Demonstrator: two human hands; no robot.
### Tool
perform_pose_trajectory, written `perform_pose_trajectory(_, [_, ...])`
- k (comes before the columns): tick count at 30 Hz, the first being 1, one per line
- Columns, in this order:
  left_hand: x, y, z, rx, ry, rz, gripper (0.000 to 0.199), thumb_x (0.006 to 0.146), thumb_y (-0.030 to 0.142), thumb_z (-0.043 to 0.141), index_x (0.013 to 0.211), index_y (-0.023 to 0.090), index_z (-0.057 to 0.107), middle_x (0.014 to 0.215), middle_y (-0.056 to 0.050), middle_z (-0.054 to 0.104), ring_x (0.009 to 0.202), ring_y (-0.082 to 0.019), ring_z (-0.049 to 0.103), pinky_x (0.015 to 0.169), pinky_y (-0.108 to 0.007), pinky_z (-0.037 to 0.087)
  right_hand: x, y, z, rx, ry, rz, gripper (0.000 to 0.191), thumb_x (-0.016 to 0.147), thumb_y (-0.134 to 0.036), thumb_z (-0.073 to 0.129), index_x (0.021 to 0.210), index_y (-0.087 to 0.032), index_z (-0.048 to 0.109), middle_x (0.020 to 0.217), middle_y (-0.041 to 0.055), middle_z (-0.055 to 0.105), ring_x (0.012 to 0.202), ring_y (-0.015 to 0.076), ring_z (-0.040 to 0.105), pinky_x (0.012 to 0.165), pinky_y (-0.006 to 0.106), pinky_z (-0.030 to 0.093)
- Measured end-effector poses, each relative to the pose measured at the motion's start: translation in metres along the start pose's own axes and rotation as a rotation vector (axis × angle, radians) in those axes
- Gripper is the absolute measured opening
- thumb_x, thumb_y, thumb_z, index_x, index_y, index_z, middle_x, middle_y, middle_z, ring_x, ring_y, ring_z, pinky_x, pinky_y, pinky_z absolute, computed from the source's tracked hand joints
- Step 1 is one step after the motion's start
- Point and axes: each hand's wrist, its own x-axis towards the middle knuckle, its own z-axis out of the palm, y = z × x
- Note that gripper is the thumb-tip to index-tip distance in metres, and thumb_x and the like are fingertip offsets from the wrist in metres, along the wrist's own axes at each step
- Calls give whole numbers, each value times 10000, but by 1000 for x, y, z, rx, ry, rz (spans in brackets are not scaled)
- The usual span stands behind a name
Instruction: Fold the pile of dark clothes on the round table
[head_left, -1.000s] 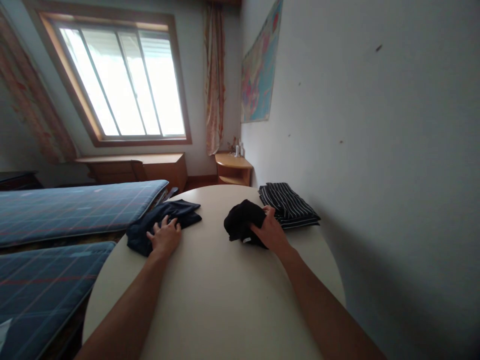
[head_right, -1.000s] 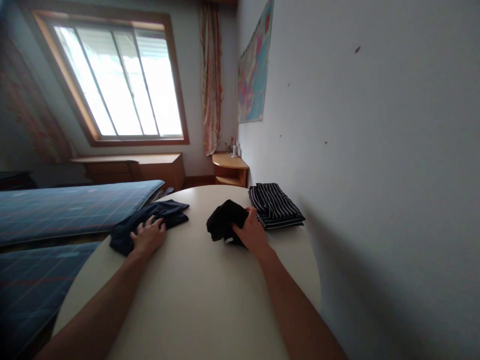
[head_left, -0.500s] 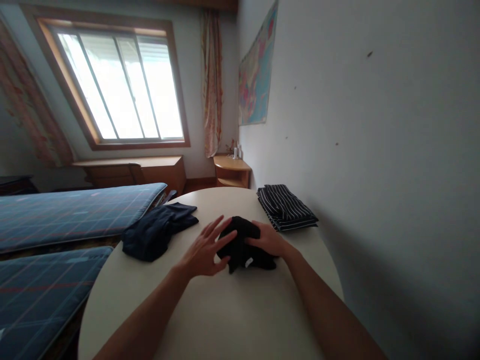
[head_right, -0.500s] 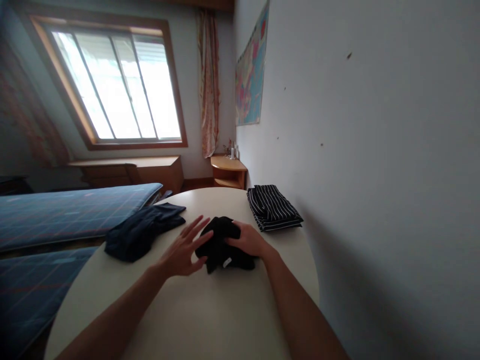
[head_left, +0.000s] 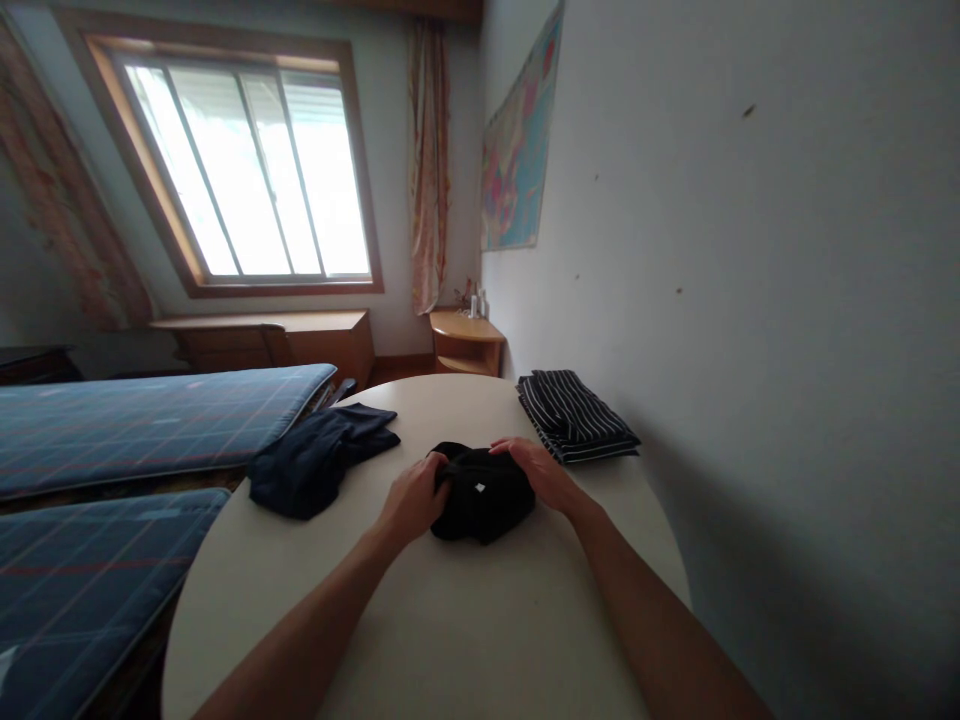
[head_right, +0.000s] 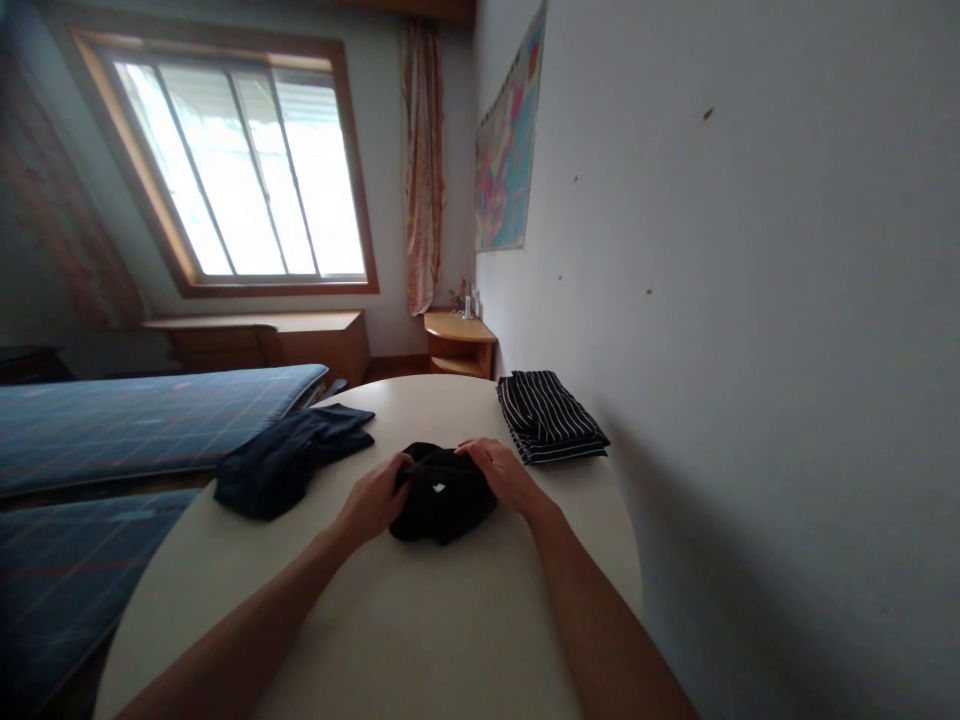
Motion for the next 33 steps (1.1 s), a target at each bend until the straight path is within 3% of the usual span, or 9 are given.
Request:
perform_pose_trajectory(3, [7,-8,-4,-107,106,-258,228,930,339,427,1074,215,554,913,-103,711,890,-295,683,761,-377,476,-4,1,-1,-10,-70,-8,480,932,-582,484,1229,-236,633,1314,89,606,1269,251,515,1126,444,331])
perform_pose_trajectory(6, [13,-20,-9,-286,233,-408,264,928,392,411,1011,193,563,929,-116,710,888,-287,683,741,-363,488,-8,8,5,-46,-128,-12,712,780,-552,714,1381,-233,506,1446,112,492,1343,273,443,1151,453,302])
perform_pose_trajectory(9, [15,-29,-13,-472,258,-487,332,916,452,411,981,181,592,921,-106,712,890,-279,679,726,-357,511,-8,16,14,-62,-111,5,844,697,-514,792,1410,-206,463,1440,139,490,1328,289,458,1133,462,330])
perform_pose_trajectory(12, [15,-33,-14,-642,218,-467,393,904,504,422,1023,189,623,950,-83,725,939,-266,675,757,-353,527,-6,17,23,-40,-68,8,641,791,-460,717,1337,-189,520,1333,128,582,1225,270,544,1072,443,395])
perform_pose_trajectory(16, [17,-31,-18,-730,235,-449,450,846,529,501,1093,179,638,925,-60,730,872,-243,677,745,-333,522,2,11,23,26,29,8,304,884,-384,583,1104,-179,628,1074,74,692,1026,238,624,935,387,472])
perform_pose_trajectory(21, [21,-35,-32,-708,230,-401,493,711,557,639,954,134,709,751,-34,698,712,-209,636,608,-263,461,11,11,11,78,336,156,371,918,-491,479,976,-170,657,893,54,696,859,221,629,824,353,492])
perform_pose_trajectory(25, [20,-39,-37,-625,223,-349,504,736,611,613,812,127,729,652,-9,648,637,-171,589,564,-238,410,14,20,5,294,497,230,439,871,-533,528,1089,-173,655,1052,77,706,1006,254,626,944,405,471])
perform_pose_trajectory(28, [17,-37,-36,-649,135,-274,557,775,642,585,953,134,731,755,-29,699,723,-197,632,631,-257,454,10,22,8,447,393,248,547,810,-494,643,1282,-225,576,1269,67,639,1193,259,564,1081,428,393])
perform_pose_trajectory(33, [13,-31,-32,-711,-9,-177,620,817,610,598,1292,213,584,1168,-76,707,1038,-239,645,886,-321,482,1,17,16,421,52,136,989,690,-403,814,1516,-259,291,1478,87,465,1360,269,431,1173,463,287])
